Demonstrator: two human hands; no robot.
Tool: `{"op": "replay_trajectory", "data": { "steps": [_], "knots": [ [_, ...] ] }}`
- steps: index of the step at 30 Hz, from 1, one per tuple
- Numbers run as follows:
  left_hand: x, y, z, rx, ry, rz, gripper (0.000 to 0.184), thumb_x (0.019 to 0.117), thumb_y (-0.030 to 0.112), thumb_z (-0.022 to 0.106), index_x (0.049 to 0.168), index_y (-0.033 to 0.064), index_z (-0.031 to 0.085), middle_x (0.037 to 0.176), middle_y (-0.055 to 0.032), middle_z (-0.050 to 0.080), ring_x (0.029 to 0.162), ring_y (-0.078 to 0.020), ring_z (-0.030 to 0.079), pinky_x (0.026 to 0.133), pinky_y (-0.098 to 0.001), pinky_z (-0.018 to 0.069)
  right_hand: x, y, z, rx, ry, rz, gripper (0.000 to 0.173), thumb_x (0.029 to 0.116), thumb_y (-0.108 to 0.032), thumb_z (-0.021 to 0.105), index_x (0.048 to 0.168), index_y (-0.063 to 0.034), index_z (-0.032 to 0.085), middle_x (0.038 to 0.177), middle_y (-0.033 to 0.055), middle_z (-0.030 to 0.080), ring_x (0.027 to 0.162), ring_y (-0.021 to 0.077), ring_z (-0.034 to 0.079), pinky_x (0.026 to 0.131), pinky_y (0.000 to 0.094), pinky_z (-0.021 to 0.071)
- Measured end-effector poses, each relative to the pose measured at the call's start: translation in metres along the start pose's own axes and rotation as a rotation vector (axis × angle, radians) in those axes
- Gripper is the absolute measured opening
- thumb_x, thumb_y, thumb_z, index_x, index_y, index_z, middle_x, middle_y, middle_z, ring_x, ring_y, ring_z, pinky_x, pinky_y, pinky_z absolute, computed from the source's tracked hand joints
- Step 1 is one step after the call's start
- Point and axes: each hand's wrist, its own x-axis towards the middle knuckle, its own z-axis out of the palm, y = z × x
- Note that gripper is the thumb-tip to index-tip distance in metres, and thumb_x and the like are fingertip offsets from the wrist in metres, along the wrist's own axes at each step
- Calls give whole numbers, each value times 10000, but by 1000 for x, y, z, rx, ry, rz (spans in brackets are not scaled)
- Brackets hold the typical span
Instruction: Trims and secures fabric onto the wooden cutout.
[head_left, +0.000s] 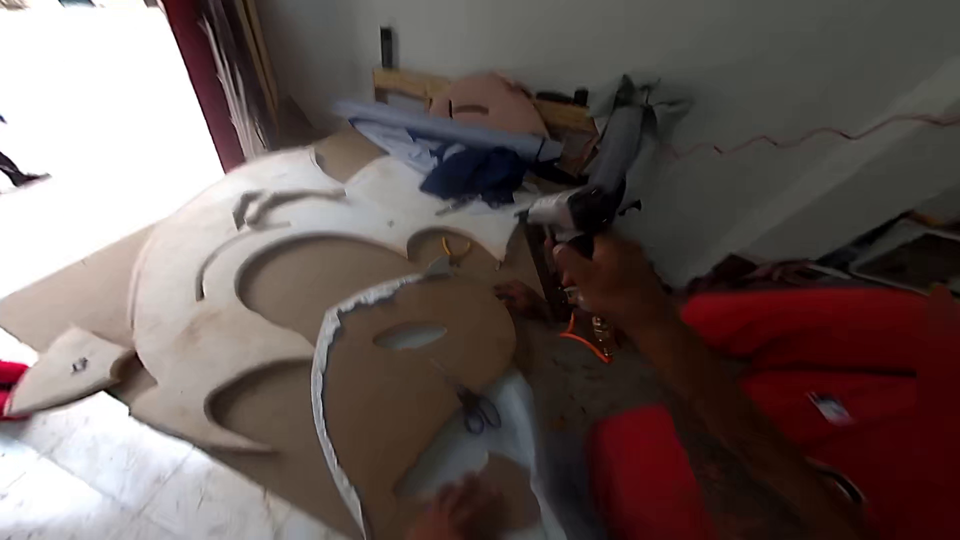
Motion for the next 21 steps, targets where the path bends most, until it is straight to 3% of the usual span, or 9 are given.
{"op": "replay_trajectory", "data": {
  "steps": [2,5,8,11,15,21],
  "knots": [
    [-2,0,-4,21,-94,33,404,948,639,515,1318,514,619,1712,106,178,1590,-303,59,1235,-619,206,-85,-7,-18,42,35,17,302,1043,-411,539,1207,-174,631,798,-2,684,615,142,665,558,399,596],
    [-1,6,-16,-5,-184,36,415,998,600,401,1316,478,638,1702,90,224,1588,-308,81,1238,-607,200,-220,4,-19,58,-2,133,335,1041,-447,527,1250,-202,618,790,-6,676,580,150,651,485,400,579],
    [-3,5,-12,16,-201,52,442,1014,571,332,1354,503,605,1702,96,218,1589,-285,63,1237,-572,199,-334,36,3,92,-99,299,409,1016,-508,532,1198,-165,660,780,-16,691,601,150,670,520,405,604],
    [-3,4,-9,48,-189,55,443,1021,570,324,1364,512,597,1697,109,226,1591,-269,52,1249,-553,192,-418,54,30,146,-264,447,332,1011,-414,565,1192,-163,686,808,-20,709,640,139,688,572,404,621],
    [-3,3,-8,102,-186,65,427,1008,565,342,1368,557,571,1694,109,234,1589,-284,57,1236,-567,207,-485,76,78,174,-382,523,266,999,-331,590,1202,-190,688,861,-24,727,655,129,693,598,408,629],
    [-2,5,-13,101,-165,78,396,1005,547,389,1310,527,640,1692,108,244,1585,-290,78,1229,-567,221,-491,88,120,54,-408,415,332,986,-399,555,1231,-199,655,901,-46,699,771,78,679,695,367,603]
  ]
}}
